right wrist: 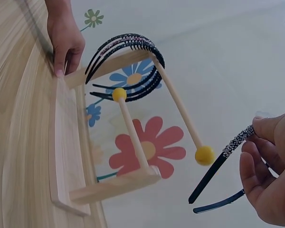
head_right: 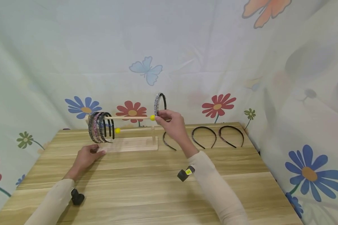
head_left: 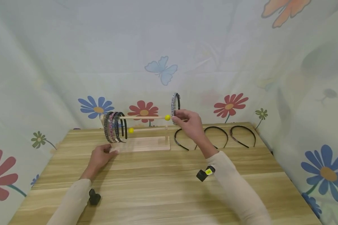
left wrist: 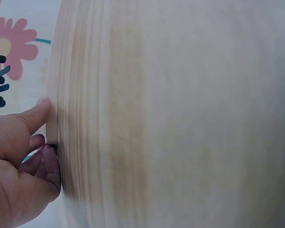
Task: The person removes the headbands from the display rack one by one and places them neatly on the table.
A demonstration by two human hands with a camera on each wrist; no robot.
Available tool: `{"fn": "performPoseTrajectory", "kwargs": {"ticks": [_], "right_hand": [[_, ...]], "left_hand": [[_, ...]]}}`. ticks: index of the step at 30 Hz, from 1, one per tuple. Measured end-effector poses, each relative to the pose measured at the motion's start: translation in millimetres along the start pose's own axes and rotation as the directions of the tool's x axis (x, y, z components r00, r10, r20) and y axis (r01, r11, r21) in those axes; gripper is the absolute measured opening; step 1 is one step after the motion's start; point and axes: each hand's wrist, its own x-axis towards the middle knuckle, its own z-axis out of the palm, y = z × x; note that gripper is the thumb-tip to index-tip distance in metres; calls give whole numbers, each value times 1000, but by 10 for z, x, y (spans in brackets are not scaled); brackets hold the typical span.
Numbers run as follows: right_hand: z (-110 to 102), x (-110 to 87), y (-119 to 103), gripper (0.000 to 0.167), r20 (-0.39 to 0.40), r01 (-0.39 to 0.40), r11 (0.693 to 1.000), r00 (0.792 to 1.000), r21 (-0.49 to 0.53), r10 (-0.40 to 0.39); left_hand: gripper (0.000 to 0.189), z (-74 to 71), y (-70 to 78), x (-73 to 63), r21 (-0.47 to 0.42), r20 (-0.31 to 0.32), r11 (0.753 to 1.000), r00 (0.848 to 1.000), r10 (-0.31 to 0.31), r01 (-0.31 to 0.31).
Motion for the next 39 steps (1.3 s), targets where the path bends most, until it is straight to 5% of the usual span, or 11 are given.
{"fn": "performPoseTrajectory", "kwargs": {"ticks": [20, 39], "right_hand": [[-512, -205, 294, 33, -81, -74, 996, 994, -53, 70], [-1013, -578, 614, 37, -113, -151, 967, 985, -206, 129]], "left_hand": [[42, 10, -28, 16, 13, -27, 1000, 999, 28, -27], [31, 20, -31, 21, -1, -43, 998, 997, 61, -61]]}}
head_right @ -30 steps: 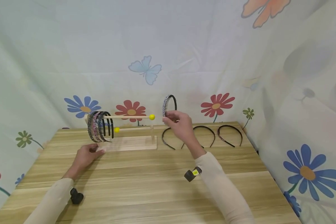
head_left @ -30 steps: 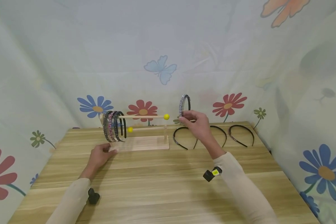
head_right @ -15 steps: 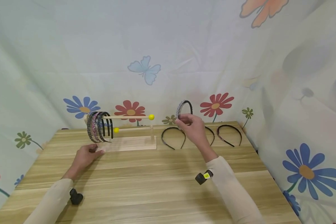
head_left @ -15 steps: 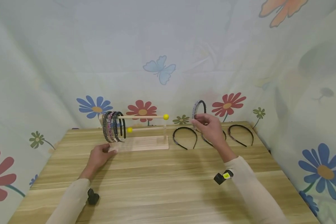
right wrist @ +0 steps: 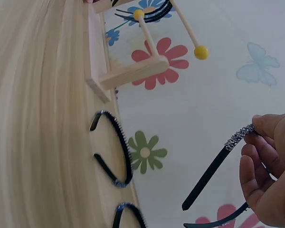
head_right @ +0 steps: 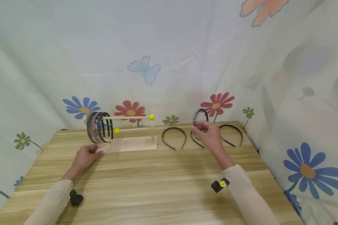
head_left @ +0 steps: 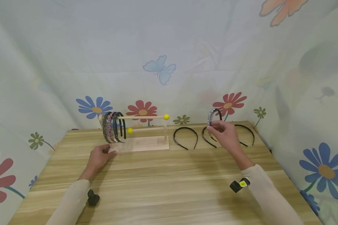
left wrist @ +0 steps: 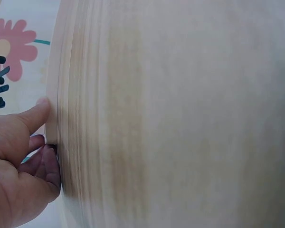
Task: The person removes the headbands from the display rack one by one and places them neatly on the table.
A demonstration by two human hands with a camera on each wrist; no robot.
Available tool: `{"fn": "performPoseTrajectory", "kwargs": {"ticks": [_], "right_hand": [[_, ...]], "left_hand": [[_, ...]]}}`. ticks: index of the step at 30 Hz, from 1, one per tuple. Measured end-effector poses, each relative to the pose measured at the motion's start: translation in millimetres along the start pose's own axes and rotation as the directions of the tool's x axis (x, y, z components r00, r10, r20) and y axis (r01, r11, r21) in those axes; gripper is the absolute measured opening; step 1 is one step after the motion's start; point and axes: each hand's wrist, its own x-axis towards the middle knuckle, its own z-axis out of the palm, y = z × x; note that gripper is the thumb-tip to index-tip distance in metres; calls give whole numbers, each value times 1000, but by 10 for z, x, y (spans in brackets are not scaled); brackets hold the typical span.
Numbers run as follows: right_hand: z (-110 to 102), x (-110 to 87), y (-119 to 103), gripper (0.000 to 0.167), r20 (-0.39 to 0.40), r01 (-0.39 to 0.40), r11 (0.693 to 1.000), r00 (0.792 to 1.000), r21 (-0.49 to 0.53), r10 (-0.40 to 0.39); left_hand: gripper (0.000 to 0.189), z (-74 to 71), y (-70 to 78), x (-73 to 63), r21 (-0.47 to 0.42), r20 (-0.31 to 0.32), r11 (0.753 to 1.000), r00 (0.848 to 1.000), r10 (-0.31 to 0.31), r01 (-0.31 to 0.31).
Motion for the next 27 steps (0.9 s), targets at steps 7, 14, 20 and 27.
{"fn": "performPoseTrajectory", "kwargs": {"ticks": [7, 14, 20, 27], "right_hand": [[-144, -133, 232, 38, -16, -70, 996, 997, -54, 70], [-296, -279, 435, 41, -37, -94, 992, 995, -86, 91], [-417, -401, 603, 37, -73, -108, 983, 992, -146, 99], [-562, -509, 795, 39, -82, -152, 967, 987, -204, 137]], "left_hand": [[30, 3, -16, -9, -7, 0, 1000, 1000, 7, -7], [31, -4, -20, -5, -2, -1, 1000, 1000, -3, 3], [31, -11, -30, -1, -2, 7, 1000, 1000, 1, -1], [32, 1, -25, 0, -2, 9, 1000, 1000, -2, 2]]}}
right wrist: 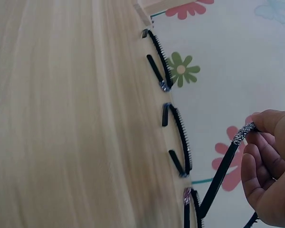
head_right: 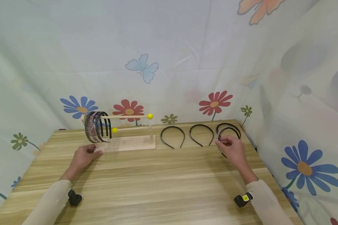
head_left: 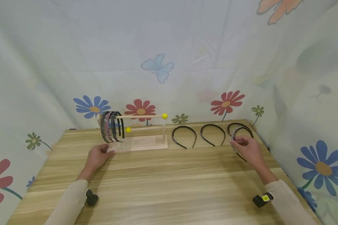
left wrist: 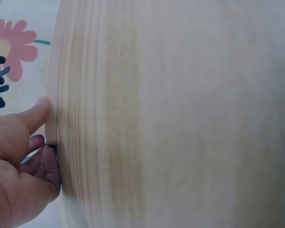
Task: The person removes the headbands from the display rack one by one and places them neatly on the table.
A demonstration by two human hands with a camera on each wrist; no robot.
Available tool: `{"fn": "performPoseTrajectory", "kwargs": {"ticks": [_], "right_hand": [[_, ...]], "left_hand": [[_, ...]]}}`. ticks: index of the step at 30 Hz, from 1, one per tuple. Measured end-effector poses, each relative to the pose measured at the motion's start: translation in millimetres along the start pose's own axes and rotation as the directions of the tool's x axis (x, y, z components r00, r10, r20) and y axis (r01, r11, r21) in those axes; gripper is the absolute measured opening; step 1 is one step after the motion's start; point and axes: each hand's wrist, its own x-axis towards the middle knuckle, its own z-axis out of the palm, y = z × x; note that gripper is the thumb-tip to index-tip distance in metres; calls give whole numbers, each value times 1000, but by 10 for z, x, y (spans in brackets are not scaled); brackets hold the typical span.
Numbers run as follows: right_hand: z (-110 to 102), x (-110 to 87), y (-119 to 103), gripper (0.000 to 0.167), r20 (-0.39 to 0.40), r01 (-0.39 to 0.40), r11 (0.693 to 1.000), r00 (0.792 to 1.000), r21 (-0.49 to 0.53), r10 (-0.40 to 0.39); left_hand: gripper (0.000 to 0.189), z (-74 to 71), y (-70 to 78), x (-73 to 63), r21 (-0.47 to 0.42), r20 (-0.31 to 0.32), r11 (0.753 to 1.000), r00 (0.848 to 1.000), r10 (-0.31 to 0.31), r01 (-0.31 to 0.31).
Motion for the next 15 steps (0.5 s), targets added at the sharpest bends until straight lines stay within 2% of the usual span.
{"fn": "performPoseTrajectory", "kwargs": {"ticks": [7, 15], "right_hand": [[-57, -12, 189, 35, -12, 5, 999, 1000, -52, -5], [-83, -50, 337, 29, -8, 16, 994, 1000, -111, -17]], "left_hand": [[37, 1, -12, -6, 10, 1, 1000, 1000, -7, 7], [33, 3, -4, -4, 4, -1, 1000, 1000, -4, 4]]}}
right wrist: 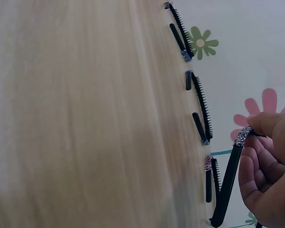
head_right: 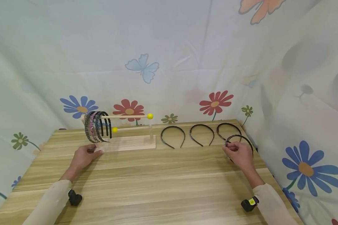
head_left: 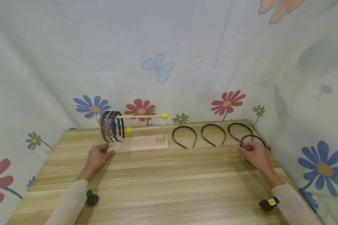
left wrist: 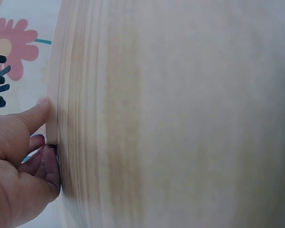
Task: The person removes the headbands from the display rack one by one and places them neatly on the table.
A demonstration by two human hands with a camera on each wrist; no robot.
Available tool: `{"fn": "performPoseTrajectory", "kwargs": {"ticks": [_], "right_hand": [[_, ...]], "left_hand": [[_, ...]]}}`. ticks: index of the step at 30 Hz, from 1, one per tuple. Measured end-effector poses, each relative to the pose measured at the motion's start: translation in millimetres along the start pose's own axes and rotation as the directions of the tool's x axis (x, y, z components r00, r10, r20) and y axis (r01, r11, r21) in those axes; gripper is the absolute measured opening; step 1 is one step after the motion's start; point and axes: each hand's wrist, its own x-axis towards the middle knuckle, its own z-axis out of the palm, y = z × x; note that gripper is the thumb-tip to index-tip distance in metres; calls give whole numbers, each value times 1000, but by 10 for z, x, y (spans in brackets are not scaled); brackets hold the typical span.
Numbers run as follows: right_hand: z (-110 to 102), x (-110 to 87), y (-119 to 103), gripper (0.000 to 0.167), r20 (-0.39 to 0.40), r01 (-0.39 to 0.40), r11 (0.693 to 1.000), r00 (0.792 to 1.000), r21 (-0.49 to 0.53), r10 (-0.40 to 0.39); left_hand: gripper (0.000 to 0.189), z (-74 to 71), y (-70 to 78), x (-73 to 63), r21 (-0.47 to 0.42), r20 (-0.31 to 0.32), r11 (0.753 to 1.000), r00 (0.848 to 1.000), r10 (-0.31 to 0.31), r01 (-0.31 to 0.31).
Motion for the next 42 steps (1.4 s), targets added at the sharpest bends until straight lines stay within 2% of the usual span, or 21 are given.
{"fn": "performPoseTrajectory", "kwargs": {"ticks": [8, 18, 31, 42], "right_hand": [[-4, -54, 123, 26, 36, -25, 998, 999, -50, 27], [-38, -89, 244, 40, 114, -108, 989, 986, -102, 120], [-27, -101, 329, 39, 153, -115, 987, 979, -115, 132], [-10, -103, 359, 42, 173, -132, 984, 973, -115, 151]], "left_hand": [[30, -7, 8, 11, 5, -2, 1000, 1000, -1, 1], [36, -7, 30, 2, 5, -20, 1000, 1000, -5, 5], [31, -6, 7, -6, 12, -19, 1000, 1000, -2, 2], [31, -8, 14, -2, 8, 0, 1000, 1000, -23, 23]]}}
